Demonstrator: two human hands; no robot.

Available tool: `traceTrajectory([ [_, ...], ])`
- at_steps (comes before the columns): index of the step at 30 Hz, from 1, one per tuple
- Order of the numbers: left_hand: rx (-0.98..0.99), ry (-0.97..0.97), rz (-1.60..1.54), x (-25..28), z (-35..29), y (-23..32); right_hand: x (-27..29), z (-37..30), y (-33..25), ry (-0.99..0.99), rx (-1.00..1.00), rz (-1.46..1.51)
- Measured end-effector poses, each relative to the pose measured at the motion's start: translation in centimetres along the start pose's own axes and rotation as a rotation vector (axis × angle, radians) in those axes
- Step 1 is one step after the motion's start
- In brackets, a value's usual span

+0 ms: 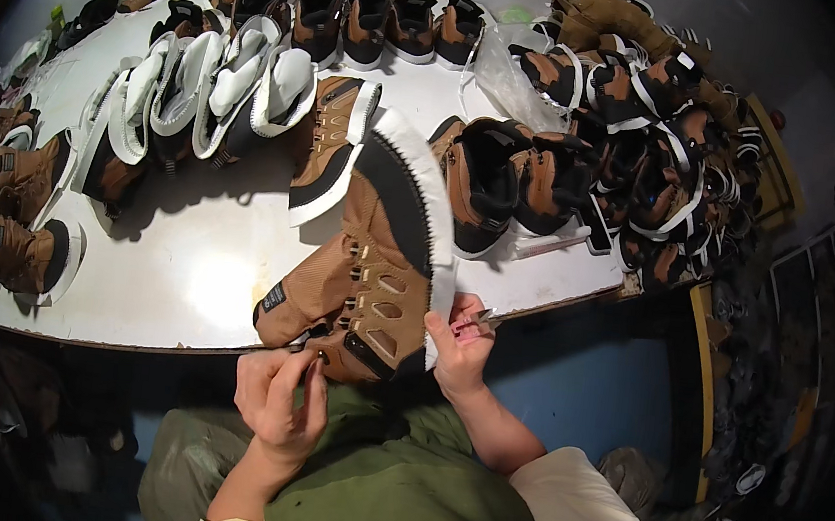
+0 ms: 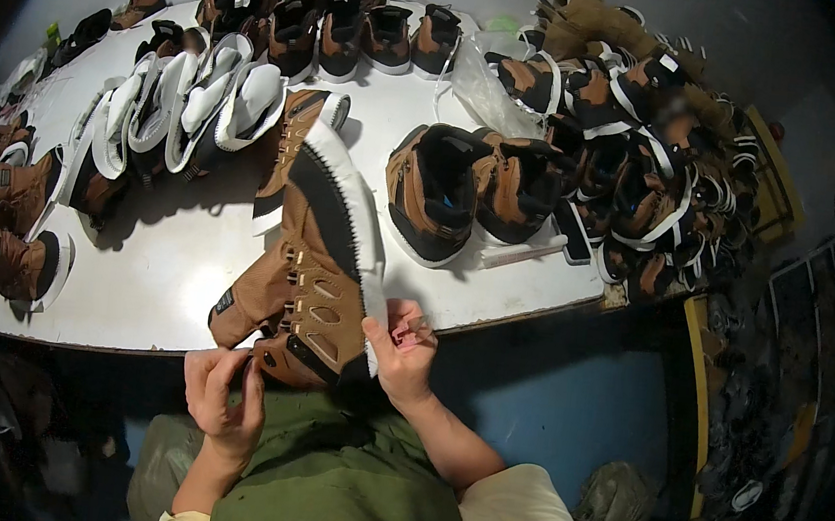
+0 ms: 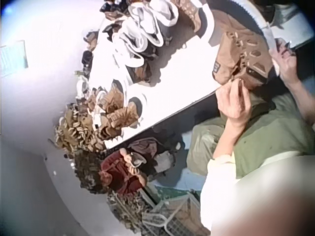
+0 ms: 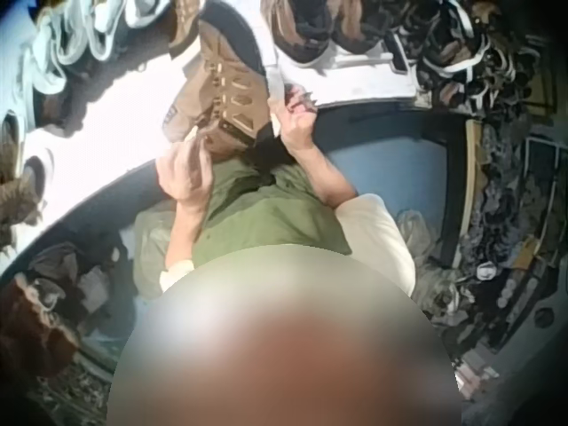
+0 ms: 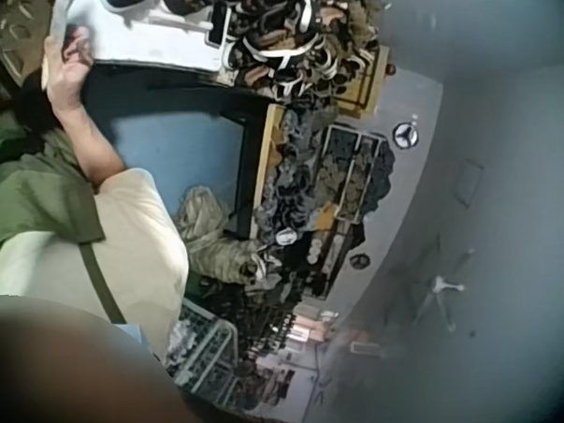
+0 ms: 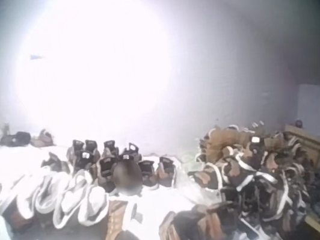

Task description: The person assembles a brown and black shoe by hand, attaching a white midsole strip to the shoe's edge. They repeatedly press and adjust the strip along the perimeter, then place the finished shoe on the table and pick up another shoe to continue the process.

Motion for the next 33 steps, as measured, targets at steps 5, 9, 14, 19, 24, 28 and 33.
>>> traceTrajectory([
  [5, 0.202, -0.149, -0.1, -2.8, 1.2, -0.2, -0.1, -0.5, 0.1, 0.007, -0.006, 0.013],
  [9, 0.328, -0.229, -0.152, -3.8, 0.6, -0.7, 0.3, -1.0, 0.2, 0.003, -0.03, 0.007],
  [14, 0.356, -0.227, -0.148, -4.0, 0.3, -0.7, 0.2, -1.3, 0.1, -0.016, 0.007, -0.036],
  [19, 0.339, -0.192, -0.171, -4.2, 0.3, -0.7, 0.2, -1.6, -0.2, -0.041, 0.049, -0.158],
  [24, 0.332, -0.172, -0.127, -4.3, 0.2, -0.4, 0.2, -1.8, 0.0, -0.039, 0.061, -0.141],
  [28, 0.29, -0.179, -0.126, -4.5, 0.3, -0.6, 0.2, -1.9, -0.1, -0.048, 0.065, -0.125],
  [33, 0.129, -0.228, -0.016, -5.1, 0.3, -0.2, 0.5, -1.7, 0.1, -0.045, 0.069, -0.163],
])
Point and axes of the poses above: each hand's wrist, its own z-axis towards the middle knuckle, its own x-axis out of the back of the hand, y = z × x, the point moved 4 cm from there along z, towards the middle knuckle, and after that the axes turned 10 degrees about y, right-handed, at the moved point
